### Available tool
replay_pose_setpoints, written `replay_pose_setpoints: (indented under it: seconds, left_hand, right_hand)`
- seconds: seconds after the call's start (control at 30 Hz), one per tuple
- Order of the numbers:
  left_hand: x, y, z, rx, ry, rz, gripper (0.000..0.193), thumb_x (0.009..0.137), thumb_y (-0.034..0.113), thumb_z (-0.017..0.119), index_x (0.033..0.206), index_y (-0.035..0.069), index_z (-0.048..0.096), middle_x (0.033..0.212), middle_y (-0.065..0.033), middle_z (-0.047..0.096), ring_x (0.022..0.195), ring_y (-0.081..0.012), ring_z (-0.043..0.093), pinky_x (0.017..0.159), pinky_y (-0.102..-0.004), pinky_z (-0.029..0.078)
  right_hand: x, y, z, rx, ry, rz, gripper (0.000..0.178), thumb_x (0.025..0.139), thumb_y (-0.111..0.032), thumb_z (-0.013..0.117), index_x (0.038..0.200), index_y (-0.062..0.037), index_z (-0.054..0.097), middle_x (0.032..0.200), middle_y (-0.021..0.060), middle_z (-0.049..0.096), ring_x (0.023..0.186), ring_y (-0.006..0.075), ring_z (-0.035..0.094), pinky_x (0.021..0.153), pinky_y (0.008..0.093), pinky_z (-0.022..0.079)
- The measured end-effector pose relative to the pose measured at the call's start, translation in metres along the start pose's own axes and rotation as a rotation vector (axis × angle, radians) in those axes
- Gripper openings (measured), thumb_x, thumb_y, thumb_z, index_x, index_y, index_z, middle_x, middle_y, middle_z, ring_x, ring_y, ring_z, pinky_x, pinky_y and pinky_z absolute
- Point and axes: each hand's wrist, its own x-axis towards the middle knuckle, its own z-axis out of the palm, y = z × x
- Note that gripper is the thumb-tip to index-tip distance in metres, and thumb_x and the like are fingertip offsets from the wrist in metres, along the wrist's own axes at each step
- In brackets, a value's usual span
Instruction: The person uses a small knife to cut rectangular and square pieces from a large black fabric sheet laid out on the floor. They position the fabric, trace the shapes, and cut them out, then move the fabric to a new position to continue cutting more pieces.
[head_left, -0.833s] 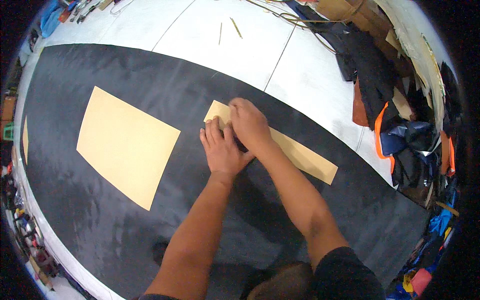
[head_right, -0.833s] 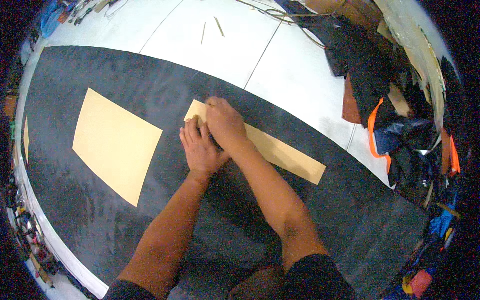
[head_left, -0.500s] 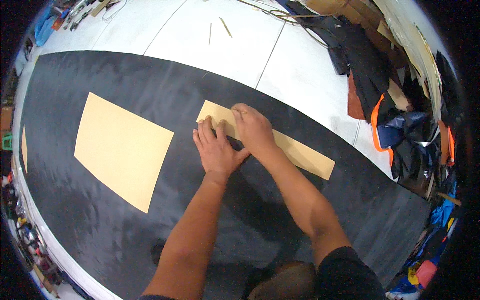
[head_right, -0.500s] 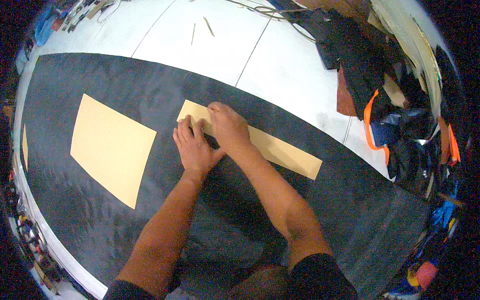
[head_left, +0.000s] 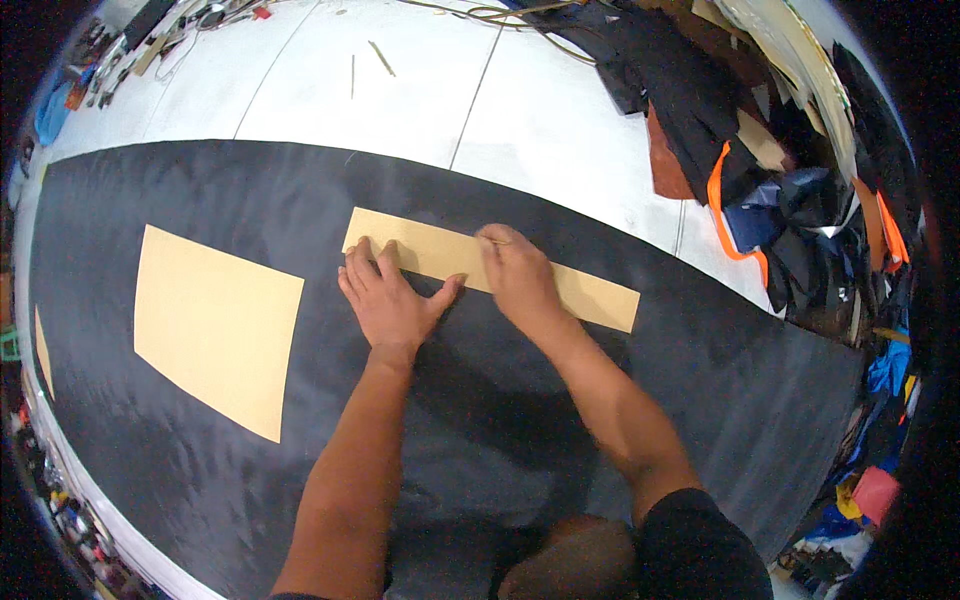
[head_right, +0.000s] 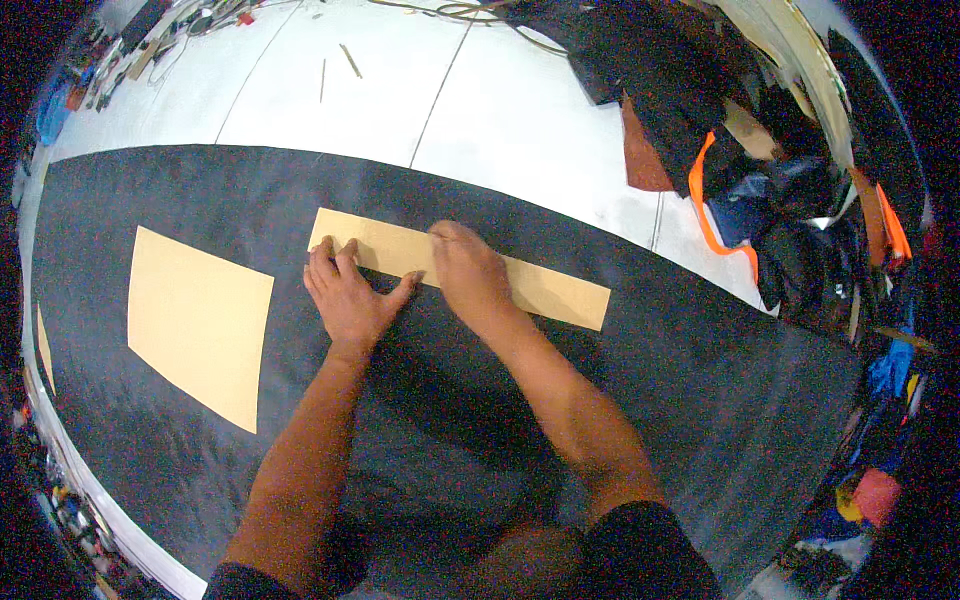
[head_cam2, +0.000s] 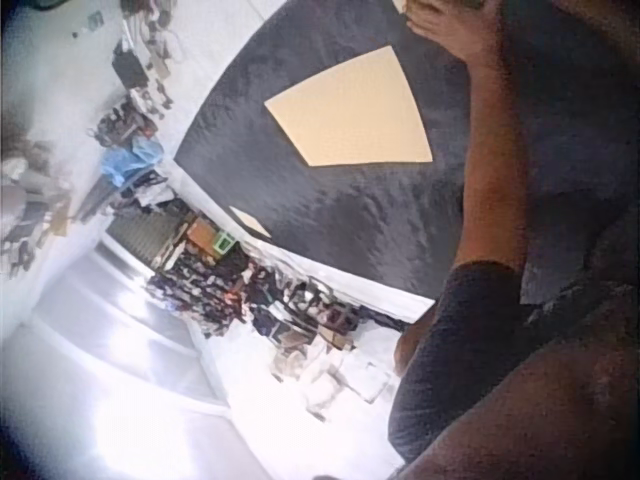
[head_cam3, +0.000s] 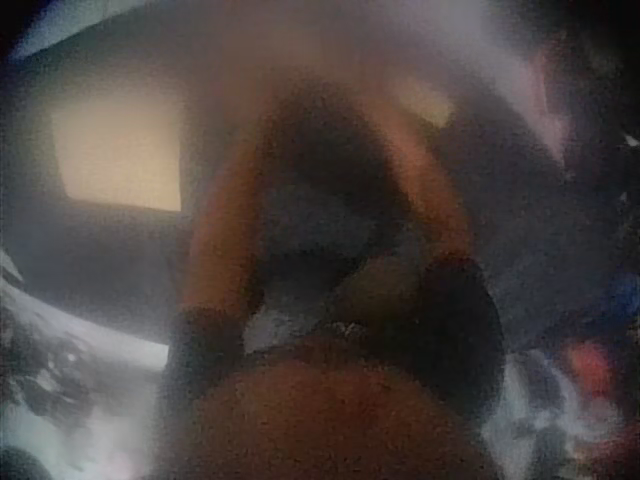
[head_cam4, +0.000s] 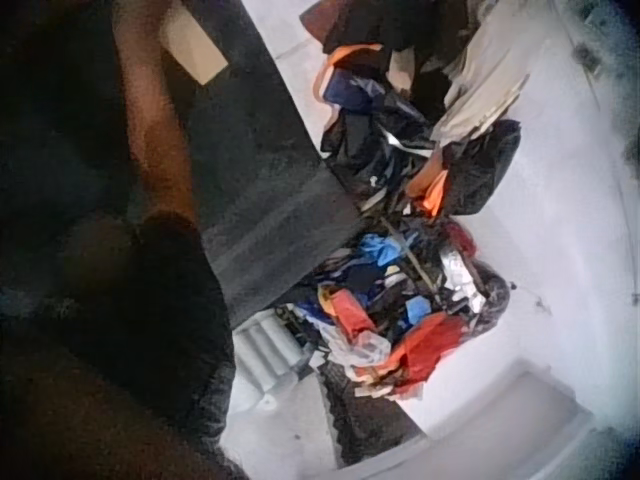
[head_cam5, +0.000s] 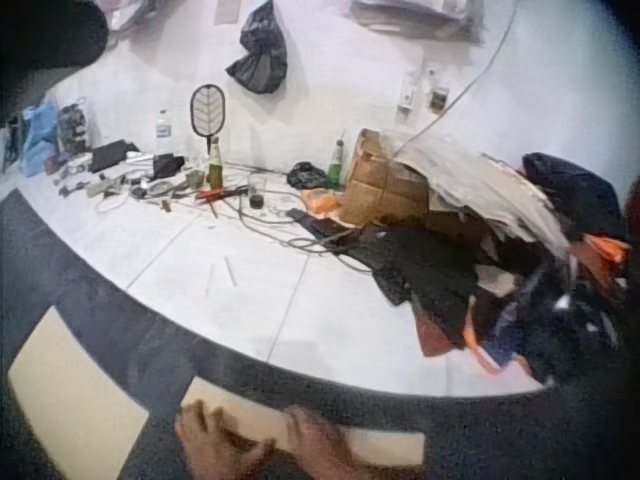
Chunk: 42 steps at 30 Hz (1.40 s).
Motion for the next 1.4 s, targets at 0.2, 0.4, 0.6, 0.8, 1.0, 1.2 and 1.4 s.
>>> replay_pose_setpoints:
  seconds: [0.2,0.4,0.6,0.8,1.0,1.2,1.4]
  left_hand:
    - [-0.002,0.0,0.0,0.018,0.009,0.019,0.088,0.067,0.062,0.079,0.123,0.0,0.051,0.135,-0.0276,0.042,0.128,-0.0438,0.038,0.108,-0.0563,0.029]
    - [-0.006,-0.001,0.005,0.059,0.015,0.043,0.09,0.068,0.063,0.078,0.124,-0.002,0.051,0.136,-0.0279,0.042,0.129,-0.0435,0.037,0.109,-0.0552,0.029]
    - [-0.008,-0.001,0.014,0.103,0.012,0.09,0.09,0.071,0.065,0.075,0.125,-0.003,0.052,0.137,-0.0289,0.043,0.13,-0.0429,0.037,0.108,-0.055,0.029]
    - [-0.011,-0.007,0.017,0.094,0.071,0.128,0.087,0.071,0.065,0.075,0.123,-0.002,0.053,0.132,-0.0275,0.044,0.129,-0.0421,0.039,0.106,-0.0542,0.032]
    - [-0.011,-0.01,0.023,0.128,0.022,0.118,0.089,0.075,0.067,0.071,0.129,-0.002,0.051,0.134,-0.027,0.042,0.132,-0.0424,0.036,0.11,-0.0532,0.028]
    - [-0.011,-0.015,0.025,0.147,0.031,0.151,0.089,0.075,0.066,0.071,0.128,-0.003,0.051,0.134,-0.0282,0.042,0.131,-0.0433,0.037,0.109,-0.0536,0.029]
    - [-0.008,-0.011,0.026,0.102,0.011,0.132,0.09,0.074,0.066,0.072,0.127,-0.004,0.051,0.132,-0.0293,0.044,0.13,-0.0437,0.039,0.107,-0.0544,0.031]
  right_hand:
    - [-0.036,0.045,-0.038,-0.068,0.159,0.065,0.023,0.098,-0.022,0.05,0.104,-0.0022,0.061,0.104,0.0197,0.065,0.098,0.0389,0.063,0.087,0.0442,0.05]
    - [-0.068,0.055,-0.084,0.333,0.352,0.324,0.022,0.099,-0.018,0.051,0.11,-0.0018,0.061,0.098,0.0167,0.067,0.095,0.0353,0.064,0.085,0.0412,0.051]
    - [-0.15,0.121,-0.107,-0.246,0.43,0.117,0.019,0.098,-0.013,0.053,0.112,-0.0038,0.063,0.104,0.0174,0.068,0.099,0.0355,0.063,0.089,0.0428,0.048]
    - [-0.17,0.144,-0.127,-0.231,0.558,0.185,0.017,0.093,-0.015,0.063,0.107,-0.0049,0.064,0.106,0.0142,0.069,0.1,0.0336,0.064,0.089,0.0428,0.048]
    - [-0.151,0.163,-0.127,-0.044,0.598,0.202,0.023,0.087,-0.023,0.072,0.099,-0.0067,0.062,0.103,0.0117,0.069,0.099,0.0318,0.063,0.089,0.0426,0.047]
    - [-0.148,0.161,-0.129,-0.166,0.482,0.243,0.039,0.079,-0.031,0.079,0.103,-0.0067,0.06,0.105,0.0099,0.066,0.103,0.0323,0.059,0.092,0.0438,0.043]
    - [-0.15,0.161,-0.133,-0.219,0.451,0.222,0.046,0.076,-0.031,0.081,0.109,-0.0077,0.058,0.109,0.0099,0.064,0.107,0.0318,0.057,0.092,0.0443,0.041]
